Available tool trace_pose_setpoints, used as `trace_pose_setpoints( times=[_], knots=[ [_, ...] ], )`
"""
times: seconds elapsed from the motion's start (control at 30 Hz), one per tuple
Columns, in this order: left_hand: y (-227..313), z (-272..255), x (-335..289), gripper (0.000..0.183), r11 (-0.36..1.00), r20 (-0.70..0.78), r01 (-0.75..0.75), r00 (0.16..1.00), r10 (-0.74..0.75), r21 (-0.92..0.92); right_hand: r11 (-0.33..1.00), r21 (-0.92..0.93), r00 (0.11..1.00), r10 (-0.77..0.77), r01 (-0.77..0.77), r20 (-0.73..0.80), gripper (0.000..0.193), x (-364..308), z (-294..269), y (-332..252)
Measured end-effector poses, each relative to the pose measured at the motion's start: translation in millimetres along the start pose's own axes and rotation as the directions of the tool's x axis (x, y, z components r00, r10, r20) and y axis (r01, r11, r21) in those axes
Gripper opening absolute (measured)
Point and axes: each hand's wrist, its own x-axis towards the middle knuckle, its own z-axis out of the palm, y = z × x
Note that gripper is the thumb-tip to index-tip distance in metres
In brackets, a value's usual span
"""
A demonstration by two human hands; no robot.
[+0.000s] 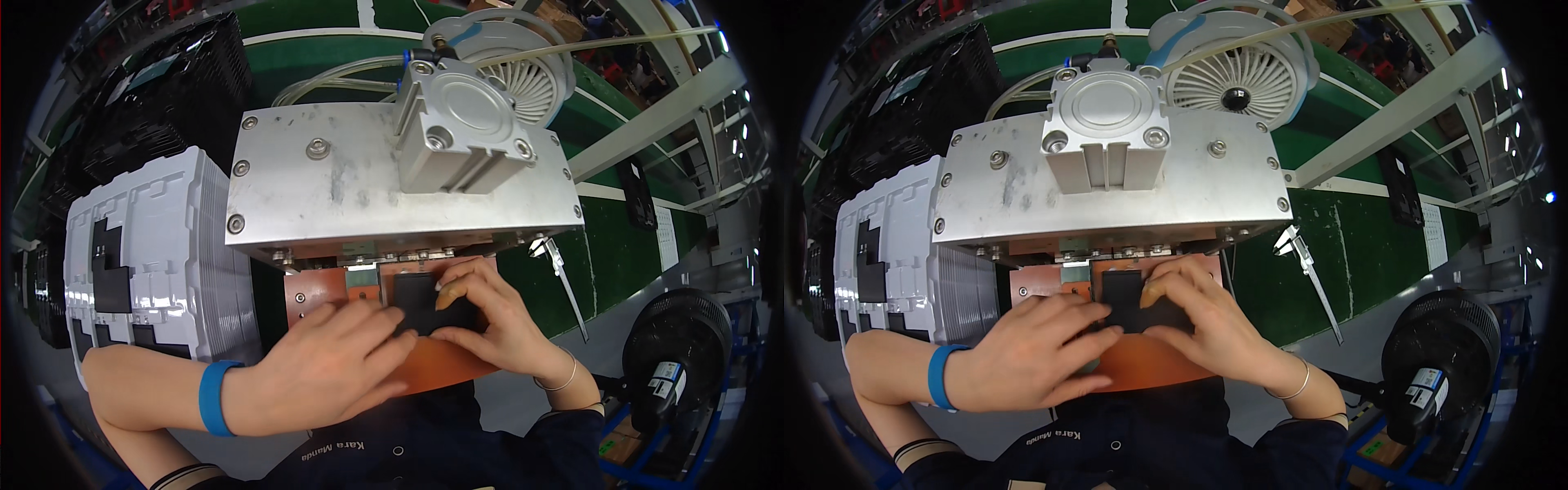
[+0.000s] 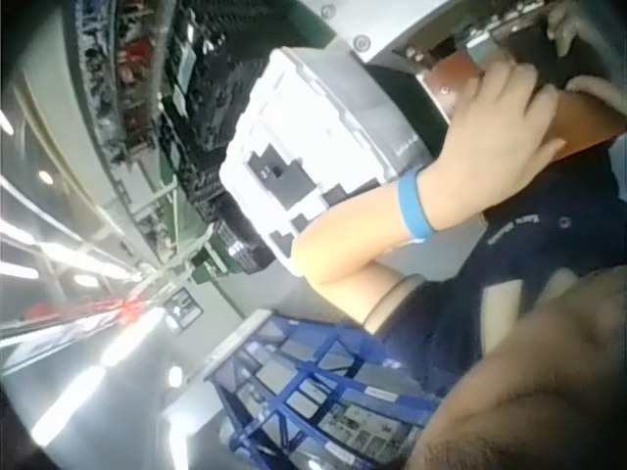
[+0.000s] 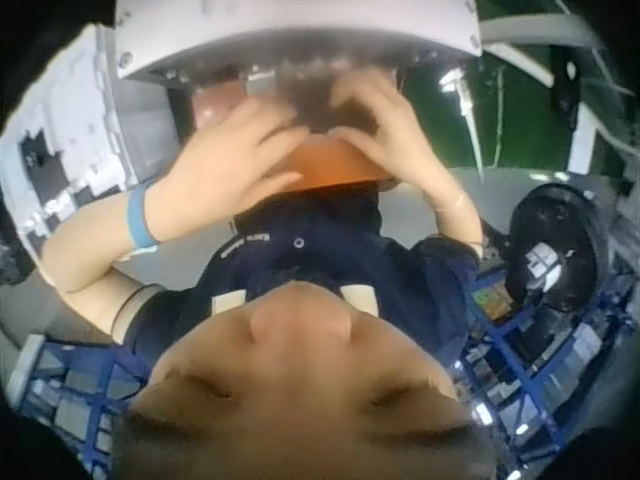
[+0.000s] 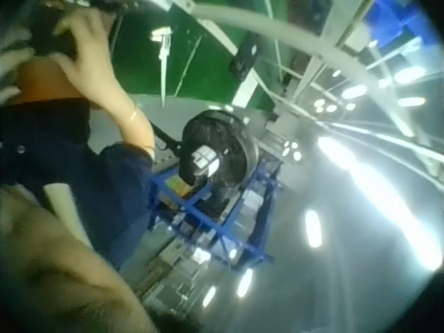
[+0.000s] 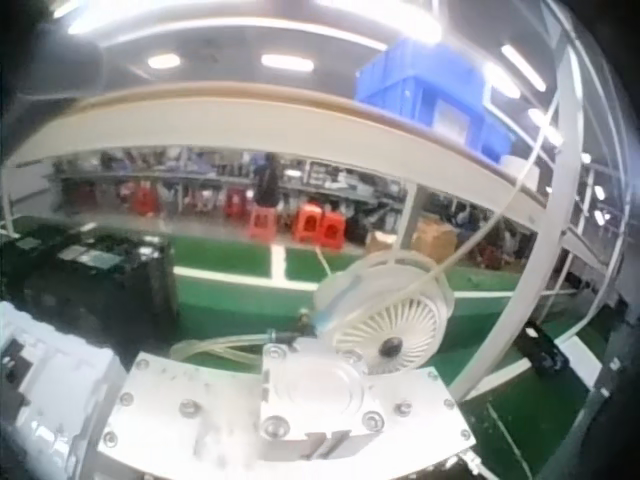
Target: The person picks up small black rectangular components from a white tray and places them into a metal jig on a workbench. They press down on the components to secure them, occasionally using a caliper to measure the items. The person repeats this process, moving components from the tray to the jig and then back to the tray.
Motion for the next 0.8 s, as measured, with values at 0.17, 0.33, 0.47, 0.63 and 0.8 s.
trace_pose_setpoints(
  times=[0.17, 0.33, 0.47, 0.63, 0.8],
  knots=[
    [-2.1, -16.7, 7.5, 0.022, 0.800, 0.134, 0.377, 0.924, -0.358, -0.466, 0.722, 0.646, 0.959, 0.278, -0.247, 0.057, 0.034, -15.9, 0.9, 9.5],
    [-7.5, -1.2, 6.0, 0.022, 0.402, 0.314, 0.447, 0.881, -0.355, -0.799, 0.664, 0.714, 0.967, 0.245, -0.221, 0.071, 0.036, -13.1, 15.3, -13.6],
    [-4.1, -1.4, 6.1, 0.021, 0.299, 0.366, 0.463, 0.871, -0.327, -0.835, 0.663, 0.665, 0.931, 0.335, -0.344, 0.147, 0.025, -1.9, 9.0, -31.2],
    [-2.4, -2.8, 2.3, 0.019, 0.393, 0.371, 0.460, 0.884, -0.283, -0.796, 0.817, 0.535, 0.951, 0.300, -0.214, -0.077, 0.015, -0.6, -2.0, -32.9],
    [13.0, -33.3, -32.5, 0.022, 0.435, 0.393, 0.528, 0.844, -0.364, -0.730, 0.912, 0.403, 0.952, 0.192, -0.083, -0.239, 0.018, -2.6, -16.1, -29.1]
  ],
)
